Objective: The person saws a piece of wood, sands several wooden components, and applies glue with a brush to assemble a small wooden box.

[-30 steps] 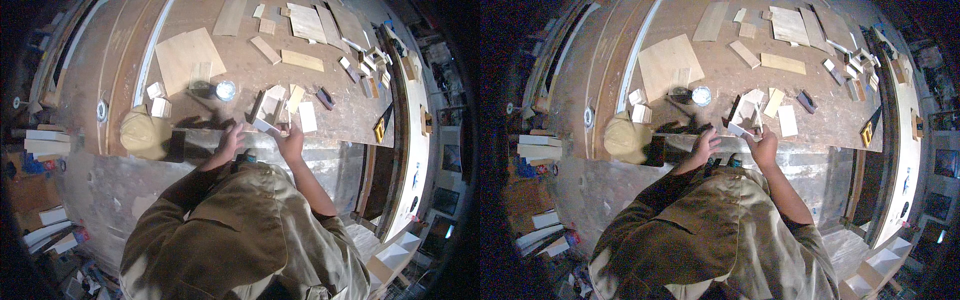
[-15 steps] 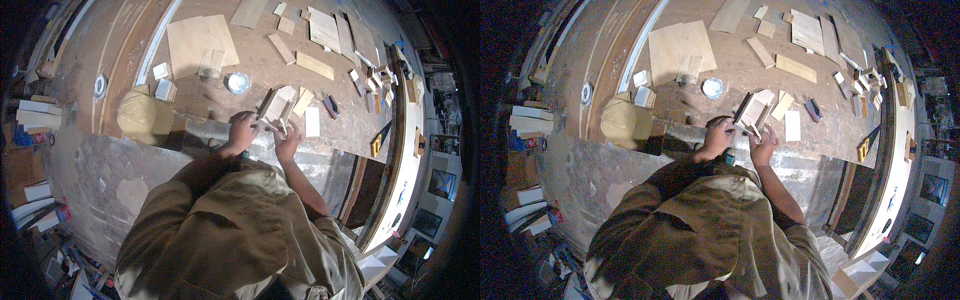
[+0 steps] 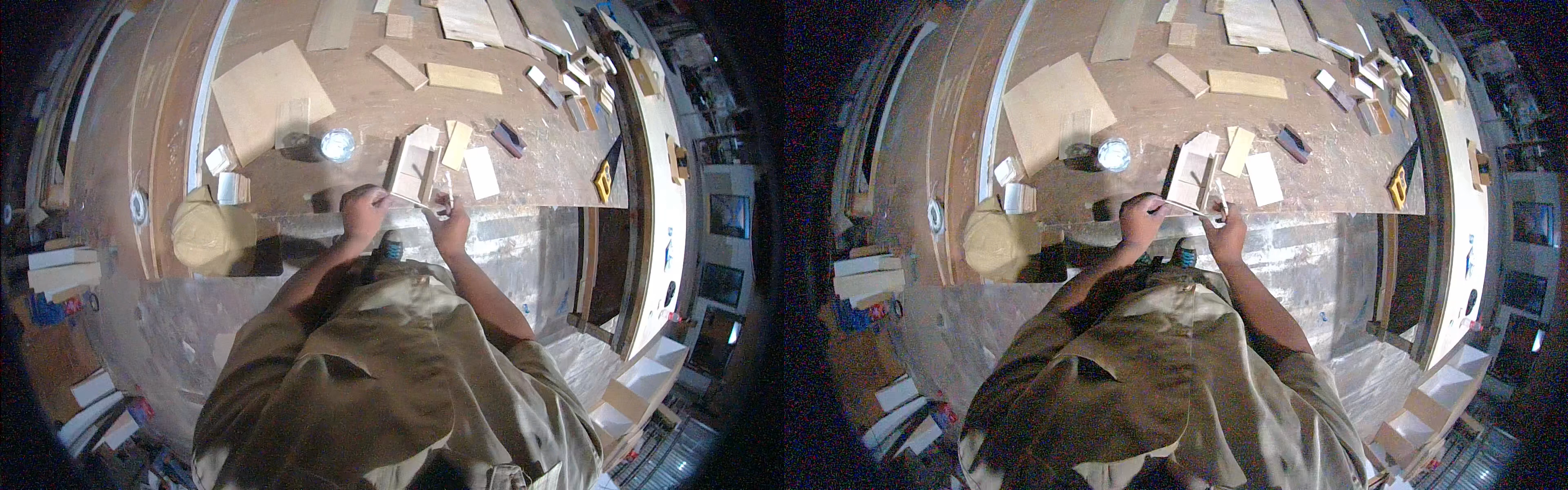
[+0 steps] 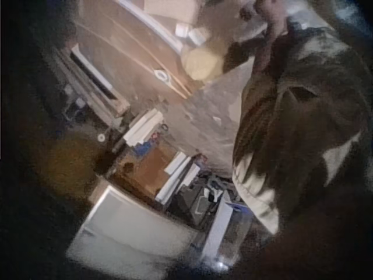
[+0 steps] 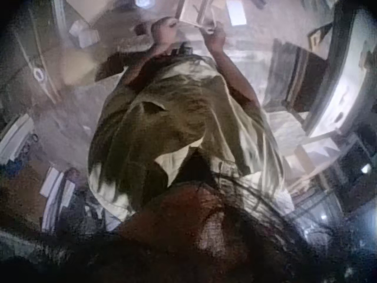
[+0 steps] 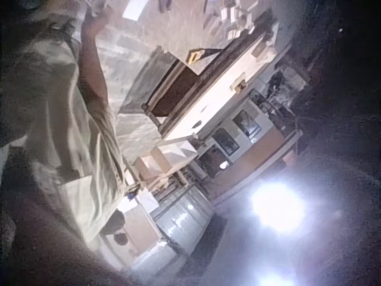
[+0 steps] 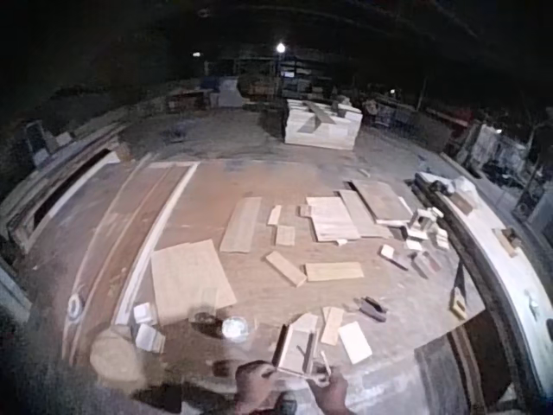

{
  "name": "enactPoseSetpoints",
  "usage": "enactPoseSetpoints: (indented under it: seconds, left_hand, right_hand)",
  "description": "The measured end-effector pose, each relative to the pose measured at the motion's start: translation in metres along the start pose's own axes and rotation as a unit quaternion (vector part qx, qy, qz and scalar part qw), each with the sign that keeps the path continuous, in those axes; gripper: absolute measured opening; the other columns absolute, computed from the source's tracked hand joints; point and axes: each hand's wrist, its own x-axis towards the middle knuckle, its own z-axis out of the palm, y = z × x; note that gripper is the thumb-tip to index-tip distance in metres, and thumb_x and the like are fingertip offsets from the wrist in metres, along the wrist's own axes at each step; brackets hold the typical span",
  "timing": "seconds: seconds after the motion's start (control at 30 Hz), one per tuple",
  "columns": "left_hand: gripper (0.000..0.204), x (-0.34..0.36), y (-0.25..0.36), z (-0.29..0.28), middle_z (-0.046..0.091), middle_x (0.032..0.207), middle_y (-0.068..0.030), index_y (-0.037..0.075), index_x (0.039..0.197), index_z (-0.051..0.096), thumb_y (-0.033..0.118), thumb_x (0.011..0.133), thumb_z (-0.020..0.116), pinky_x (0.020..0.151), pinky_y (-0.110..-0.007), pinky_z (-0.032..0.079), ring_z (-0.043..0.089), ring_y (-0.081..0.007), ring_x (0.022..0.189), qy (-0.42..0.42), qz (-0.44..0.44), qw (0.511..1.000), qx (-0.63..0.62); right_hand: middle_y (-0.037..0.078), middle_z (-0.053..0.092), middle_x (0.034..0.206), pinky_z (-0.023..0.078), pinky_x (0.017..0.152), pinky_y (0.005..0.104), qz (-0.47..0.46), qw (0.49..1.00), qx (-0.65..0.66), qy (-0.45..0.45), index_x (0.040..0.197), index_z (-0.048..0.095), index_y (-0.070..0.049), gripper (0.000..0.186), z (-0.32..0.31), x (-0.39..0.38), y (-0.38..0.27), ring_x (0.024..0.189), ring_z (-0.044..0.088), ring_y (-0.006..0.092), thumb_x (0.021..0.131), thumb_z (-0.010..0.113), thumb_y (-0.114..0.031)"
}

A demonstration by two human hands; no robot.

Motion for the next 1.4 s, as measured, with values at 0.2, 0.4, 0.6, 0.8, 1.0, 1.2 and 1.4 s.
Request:
enactPoseSetpoints:
  seconds: [0.2, 0.4, 0.6, 0.8, 1.0, 1.2, 1.4]
  left_hand:
    - [0.017, 0.001, -0.019, 0.003, 0.073, 0.081, -0.0103, 0.004, 0.086, 0.071, 0.016, 0.077, 0.08, 0.068, -0.036, 0.056, 0.072, -0.0242, 0.072, -0.024, 0.014, 0.999, -0.028]
    - [0.018, 0.004, -0.012, 0.007, 0.071, 0.082, -0.0125, 0.003, 0.084, 0.068, 0.012, 0.074, 0.08, 0.068, -0.036, 0.055, 0.071, -0.0268, 0.072, -0.019, -0.03, 0.999, -0.028]
    - [0.018, 0.004, -0.023, 0.011, 0.071, 0.081, -0.0129, 0.002, 0.085, 0.069, 0.011, 0.074, 0.08, 0.066, -0.036, 0.056, 0.071, -0.0261, 0.071, -0.023, -0.032, 0.999, -0.025]
    - [0.015, 0.004, -0.019, 0.012, 0.072, 0.081, -0.0125, 0.002, 0.085, 0.071, 0.01, 0.076, 0.079, 0.066, -0.035, 0.056, 0.072, -0.0259, 0.072, -0.019, -0.045, 0.998, -0.042]
    - [0.014, 0.003, -0.028, 0.013, 0.072, 0.078, -0.013, 0.002, 0.084, 0.071, 0.01, 0.075, 0.079, 0.066, -0.035, 0.057, 0.073, -0.025, 0.071, -0.004, -0.029, 0.999, -0.046]
    - [0.014, 0.005, -0.026, 0.013, 0.072, 0.079, -0.013, 0.002, 0.084, 0.071, 0.009, 0.075, 0.078, 0.066, -0.035, 0.057, 0.072, -0.0248, 0.07, -0.012, -0.024, 0.998, -0.061]
    - [0.015, 0.005, -0.022, 0.011, 0.072, 0.079, -0.0121, 0.002, 0.085, 0.07, 0.01, 0.076, 0.079, 0.067, -0.034, 0.056, 0.073, -0.0241, 0.072, -0.022, -0.038, 0.998, -0.046]
  right_hand:
    - [0.018, 0.071, 0.087, 0.055, 0.067, 0.0386, 0.067, 0.997, 0.043, -0.013, 0.095, 0.061, 0.0, 0.033, 0.013, 0.006, -0.002, 0.075, 0.071, 0.031, 0.076, 0.083, -0.014]
    - [0.016, 0.069, 0.083, 0.055, 0.066, 0.0407, 0.038, 0.999, -0.012, -0.032, 0.091, 0.058, -0.003, 0.029, 0.016, 0.008, 0.012, 0.074, 0.07, 0.0326, 0.078, 0.081, -0.015]
    - [0.016, 0.071, 0.082, 0.055, 0.064, 0.037, 0.025, 0.999, -0.024, -0.033, 0.089, 0.057, 0.0, 0.031, 0.016, 0.009, 0.006, 0.071, 0.071, 0.0297, 0.077, 0.083, -0.014]
    - [0.015, 0.069, 0.081, 0.055, 0.065, 0.0412, 0.04, 0.998, -0.013, -0.044, 0.093, 0.058, -0.004, 0.03, 0.016, 0.008, 0.012, 0.071, 0.07, 0.0333, 0.077, 0.081, -0.017]
    - [0.016, 0.07, 0.082, 0.055, 0.065, 0.0414, 0.06, 0.997, 0.004, -0.051, 0.092, 0.059, -0.004, 0.03, 0.018, 0.008, 0.006, 0.072, 0.07, 0.0336, 0.077, 0.082, -0.018]
    - [0.016, 0.07, 0.081, 0.053, 0.064, 0.0413, 0.061, 0.998, -0.004, -0.036, 0.091, 0.059, -0.004, 0.031, 0.019, 0.008, 0.01, 0.069, 0.069, 0.0321, 0.076, 0.082, -0.018]
    - [0.017, 0.069, 0.079, 0.052, 0.061, 0.0402, 0.053, 0.998, -0.001, -0.019, 0.085, 0.057, -0.003, 0.03, 0.018, 0.005, 0.005, 0.068, 0.069, 0.0321, 0.078, 0.082, -0.019]
